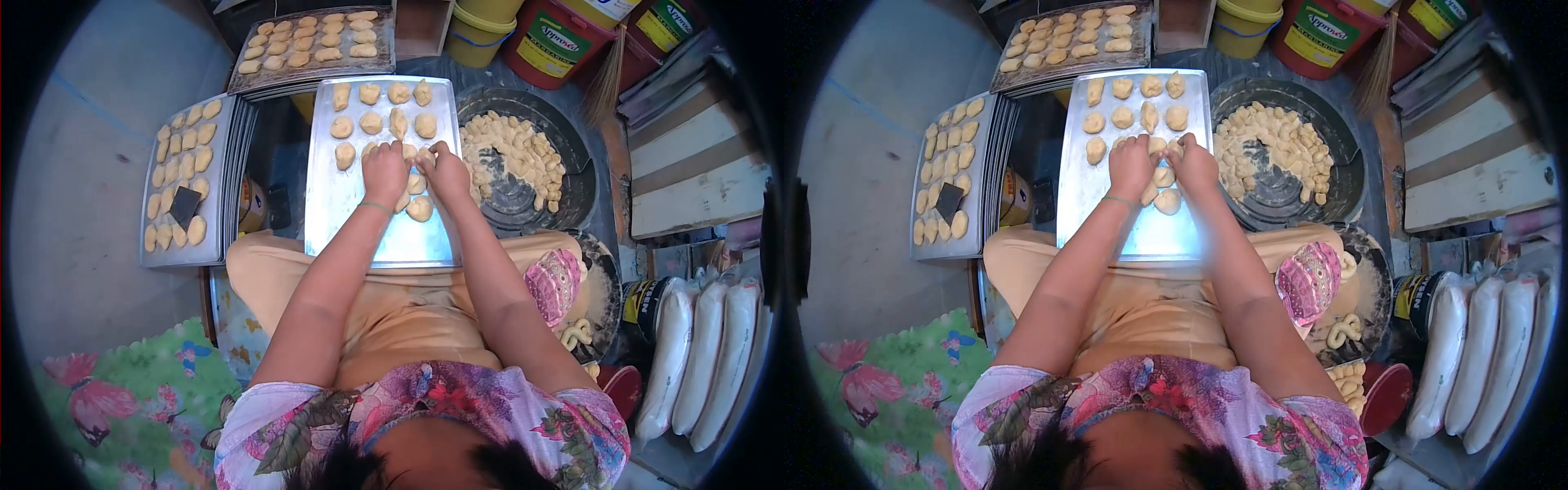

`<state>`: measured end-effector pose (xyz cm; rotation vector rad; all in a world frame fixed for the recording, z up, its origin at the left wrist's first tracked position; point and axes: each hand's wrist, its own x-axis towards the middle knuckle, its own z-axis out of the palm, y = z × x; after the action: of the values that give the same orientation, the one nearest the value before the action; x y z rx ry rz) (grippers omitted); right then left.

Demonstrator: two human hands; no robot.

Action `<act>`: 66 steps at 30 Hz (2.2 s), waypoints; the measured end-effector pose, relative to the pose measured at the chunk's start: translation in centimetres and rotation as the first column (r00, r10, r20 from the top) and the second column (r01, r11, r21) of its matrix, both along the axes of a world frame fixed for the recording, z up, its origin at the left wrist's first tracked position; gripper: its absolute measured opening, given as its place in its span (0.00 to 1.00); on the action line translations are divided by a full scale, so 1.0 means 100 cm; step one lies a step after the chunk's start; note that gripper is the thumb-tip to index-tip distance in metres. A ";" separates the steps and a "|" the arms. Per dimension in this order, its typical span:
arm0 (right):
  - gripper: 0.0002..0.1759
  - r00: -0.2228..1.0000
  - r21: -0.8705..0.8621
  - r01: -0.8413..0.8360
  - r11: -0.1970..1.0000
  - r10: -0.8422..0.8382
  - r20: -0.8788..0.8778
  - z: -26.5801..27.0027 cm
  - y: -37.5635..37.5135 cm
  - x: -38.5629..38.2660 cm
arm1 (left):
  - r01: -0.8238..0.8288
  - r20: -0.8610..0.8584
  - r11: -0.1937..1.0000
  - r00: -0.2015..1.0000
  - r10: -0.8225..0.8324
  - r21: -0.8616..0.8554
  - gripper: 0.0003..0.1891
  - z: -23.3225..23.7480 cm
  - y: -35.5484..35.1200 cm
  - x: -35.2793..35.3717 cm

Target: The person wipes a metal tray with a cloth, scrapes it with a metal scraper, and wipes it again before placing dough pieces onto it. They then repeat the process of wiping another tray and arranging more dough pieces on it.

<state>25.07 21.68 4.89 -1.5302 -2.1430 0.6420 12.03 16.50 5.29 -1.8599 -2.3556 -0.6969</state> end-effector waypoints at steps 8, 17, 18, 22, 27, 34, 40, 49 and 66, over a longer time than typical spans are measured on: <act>0.19 0.995 0.103 0.101 0.990 -0.097 -0.038 -0.014 0.005 -0.008 | 0.009 0.116 0.994 0.993 0.003 -0.111 0.15 -0.004 -0.047 0.008; 0.27 0.954 0.211 -0.254 0.944 0.210 0.212 0.009 -0.002 -0.023 | -0.010 0.223 0.998 0.975 0.022 -0.054 0.18 0.001 -0.074 -0.003; 0.27 0.955 0.192 -0.269 0.944 0.234 0.183 0.006 0.003 -0.027 | 0.013 0.228 0.994 0.973 0.013 -0.113 0.18 0.004 -0.075 -0.005; 0.23 0.960 0.184 -0.272 0.944 0.253 0.124 0.007 0.001 -0.029 | 0.072 0.289 0.989 0.957 -0.032 -0.132 0.20 0.011 -0.084 -0.009; 0.19 0.934 0.113 -0.354 0.928 0.358 -0.016 0.012 -0.023 -0.004 | 0.137 0.236 0.990 0.961 -0.142 0.039 0.22 -0.002 -0.094 -0.022; 0.20 0.956 -0.155 -0.289 0.945 0.276 -0.100 0.012 -0.038 0.008 | -0.019 0.940 0.999 0.337 0.047 -0.043 0.17 0.008 -0.100 -0.075; 0.21 0.988 -0.076 -0.140 0.987 0.134 -0.078 0.028 -0.048 -0.002 | -0.265 0.325 0.959 0.919 0.222 0.096 0.17 0.007 -0.112 -0.065; 0.20 0.957 -0.111 -0.238 0.965 0.213 -0.197 0.005 -0.054 0.002 | 0.039 0.090 0.999 0.995 -0.039 -0.006 0.15 -0.003 -0.100 -0.016; 0.20 0.963 0.018 -0.070 0.997 0.072 -0.260 0.000 -0.039 0.031 | -0.215 0.375 0.976 0.903 0.211 -0.034 0.18 0.003 -0.105 -0.074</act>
<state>28.17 17.80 4.85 -1.2889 -2.0043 0.8087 4.66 6.04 5.59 -1.5392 -2.7216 -1.1214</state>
